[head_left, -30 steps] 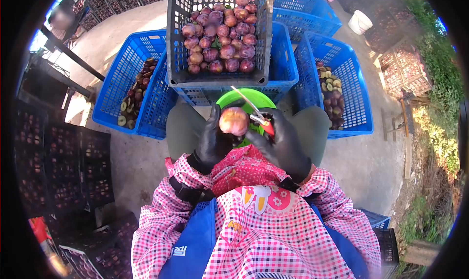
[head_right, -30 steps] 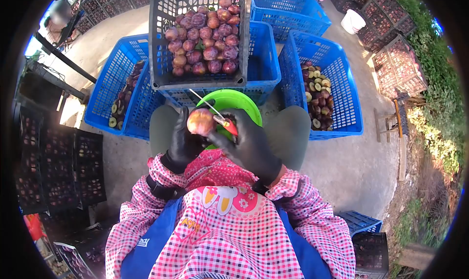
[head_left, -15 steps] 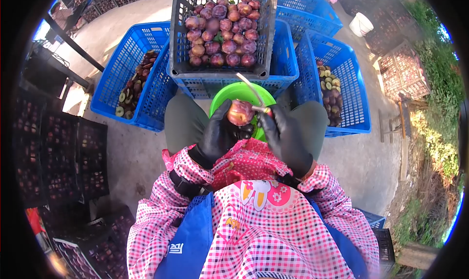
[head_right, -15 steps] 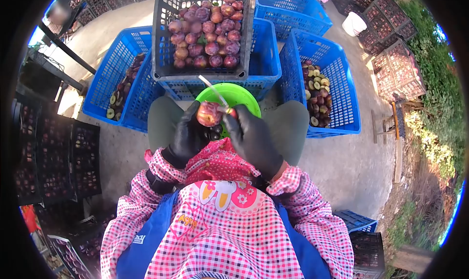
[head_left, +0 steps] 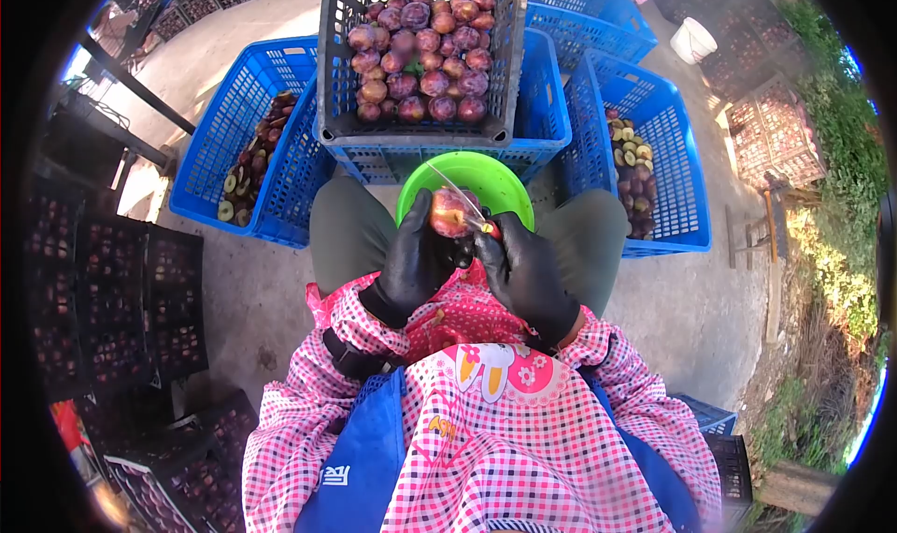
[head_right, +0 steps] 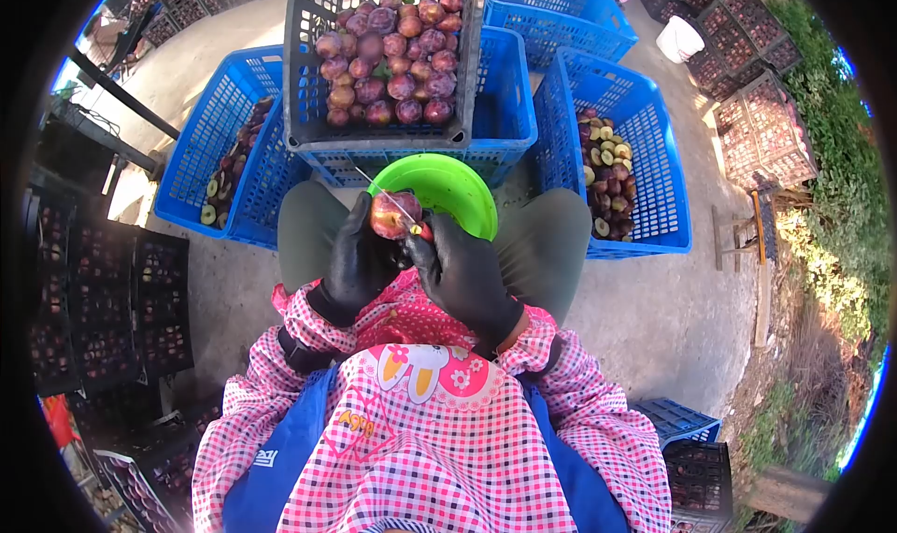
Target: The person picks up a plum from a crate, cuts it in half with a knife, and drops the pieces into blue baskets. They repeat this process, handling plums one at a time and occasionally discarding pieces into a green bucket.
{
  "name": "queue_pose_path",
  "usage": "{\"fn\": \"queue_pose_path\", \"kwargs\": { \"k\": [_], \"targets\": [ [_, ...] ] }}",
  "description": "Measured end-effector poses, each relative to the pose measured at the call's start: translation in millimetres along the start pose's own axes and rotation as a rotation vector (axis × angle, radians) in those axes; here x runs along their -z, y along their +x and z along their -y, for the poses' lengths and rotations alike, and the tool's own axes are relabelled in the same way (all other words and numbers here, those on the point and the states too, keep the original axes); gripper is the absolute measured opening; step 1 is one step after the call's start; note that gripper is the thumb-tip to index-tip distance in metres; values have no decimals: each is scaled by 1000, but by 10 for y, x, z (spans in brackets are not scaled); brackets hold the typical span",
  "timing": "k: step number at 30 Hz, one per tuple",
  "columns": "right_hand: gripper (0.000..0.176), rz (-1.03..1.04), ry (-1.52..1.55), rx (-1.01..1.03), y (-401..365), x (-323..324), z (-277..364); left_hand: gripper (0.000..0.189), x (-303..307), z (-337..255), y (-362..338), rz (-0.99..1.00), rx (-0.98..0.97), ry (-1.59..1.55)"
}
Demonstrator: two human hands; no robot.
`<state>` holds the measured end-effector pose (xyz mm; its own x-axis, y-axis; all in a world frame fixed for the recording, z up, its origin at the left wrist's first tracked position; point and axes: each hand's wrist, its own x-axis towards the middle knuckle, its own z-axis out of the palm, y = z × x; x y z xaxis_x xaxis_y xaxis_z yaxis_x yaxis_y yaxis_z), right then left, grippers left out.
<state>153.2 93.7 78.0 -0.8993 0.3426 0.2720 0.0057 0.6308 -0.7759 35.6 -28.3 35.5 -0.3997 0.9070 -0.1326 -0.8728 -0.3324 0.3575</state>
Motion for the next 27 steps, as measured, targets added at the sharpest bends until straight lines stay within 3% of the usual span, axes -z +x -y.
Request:
{"fn": "queue_pose_path", "kwargs": {
  "k": [4, 6, 9, 15, 22, 27],
  "targets": [
    [16, -76, 99, -24, 23, 93, 71, 48, 36, -29, -24, 182, 44, -35],
    [14, -96, 168, -16, 21, 143, 48, 51, -106, 0, -99, 27, -78, 79],
    [14, -18, 159, -56, -16, 198, 35, 59, -114, 6, -79, 79, -167, 139],
    [17, 29, 116, -33, -32, 181, 29, 72, 35, 25, -26, 103, -175, 392],
    [21, 29, 30, -24, -46, 115, -7, 64, -37, 6, -18, 114, -214, 421],
    [23, 42, -104, -64, -88, 45, 14, 67, -83, -39, -33, -9, -127, 665]
  ]
}}
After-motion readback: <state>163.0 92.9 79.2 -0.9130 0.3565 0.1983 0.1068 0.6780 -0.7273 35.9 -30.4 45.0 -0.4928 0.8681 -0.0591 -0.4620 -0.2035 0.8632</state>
